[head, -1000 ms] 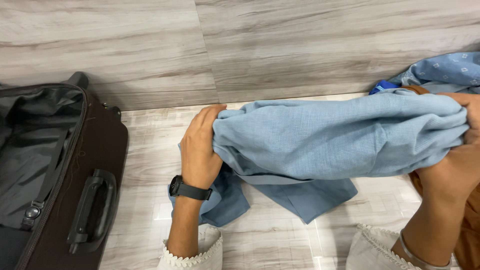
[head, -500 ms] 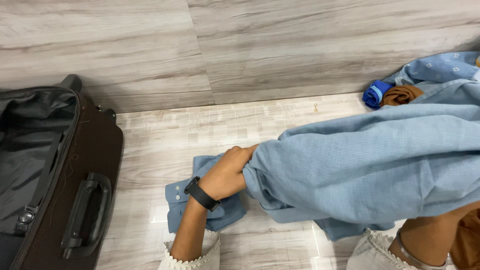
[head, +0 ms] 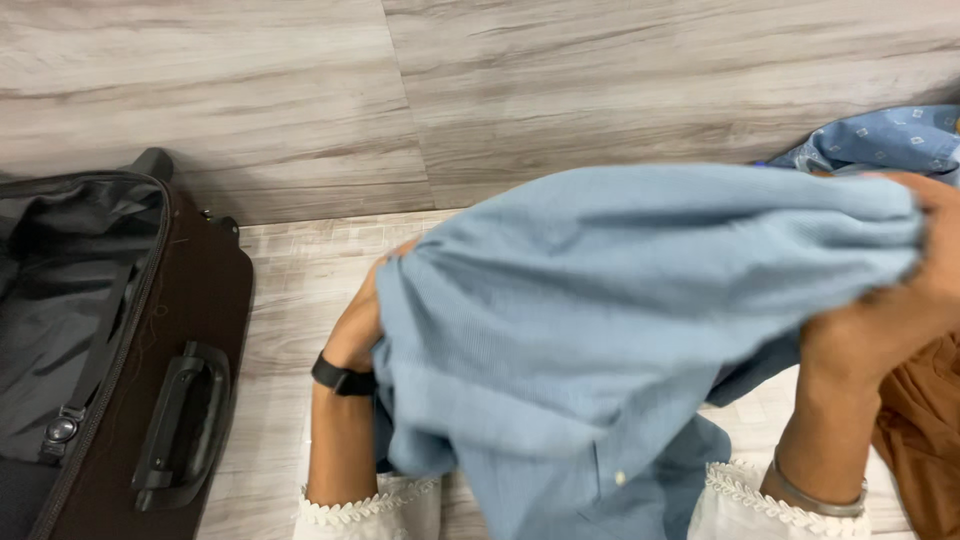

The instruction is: The person folds a light blue shirt and a pair of black trousers on a tiled floor. They carefully button the shirt, fold the sleeves, and smooth the fabric before placing it into a brown suitcase. The trousers are folded neatly and placed on top of the shirt inside the suitcase, which is then zipped closed.

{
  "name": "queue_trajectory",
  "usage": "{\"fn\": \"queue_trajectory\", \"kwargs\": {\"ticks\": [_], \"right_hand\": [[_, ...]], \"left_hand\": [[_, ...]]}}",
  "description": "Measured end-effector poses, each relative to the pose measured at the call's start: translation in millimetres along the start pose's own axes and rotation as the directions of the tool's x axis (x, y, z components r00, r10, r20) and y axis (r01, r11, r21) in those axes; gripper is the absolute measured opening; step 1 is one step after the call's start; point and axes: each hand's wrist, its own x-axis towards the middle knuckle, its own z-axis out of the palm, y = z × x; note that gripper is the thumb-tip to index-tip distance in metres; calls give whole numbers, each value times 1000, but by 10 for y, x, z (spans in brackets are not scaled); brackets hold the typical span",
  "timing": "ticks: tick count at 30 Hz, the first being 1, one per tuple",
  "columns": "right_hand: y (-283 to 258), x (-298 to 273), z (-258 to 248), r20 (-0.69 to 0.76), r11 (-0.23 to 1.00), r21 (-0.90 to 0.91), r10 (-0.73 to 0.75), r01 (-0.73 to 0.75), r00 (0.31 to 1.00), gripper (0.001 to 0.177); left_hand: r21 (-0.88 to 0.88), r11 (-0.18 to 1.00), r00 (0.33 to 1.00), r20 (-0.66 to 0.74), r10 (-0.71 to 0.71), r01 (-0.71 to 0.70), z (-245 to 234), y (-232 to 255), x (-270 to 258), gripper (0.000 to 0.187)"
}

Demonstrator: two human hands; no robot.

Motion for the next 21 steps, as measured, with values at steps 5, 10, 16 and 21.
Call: {"fn": "queue_trajectory", "kwargs": {"ticks": [5,10,16,21], "right_hand": [[198,-105,317,506,897,-433,324,-89,799,90],[275,-185,371,552,990,-111,134,-87,823,77],[209,-298,854,713,999,43,-20,-14,701,77],[-6,-786,1574,435,980,109,-198,166,879,71]], "left_hand": [[922,347,740,-353,573,171,102,-68,141,75],[788,616,909,-268,318,17,400,-144,208,55],[966,192,898,75,434,-174,832,-947,442,75],[975,88,915,156,373,-202,741,-1374,388,72]]}}
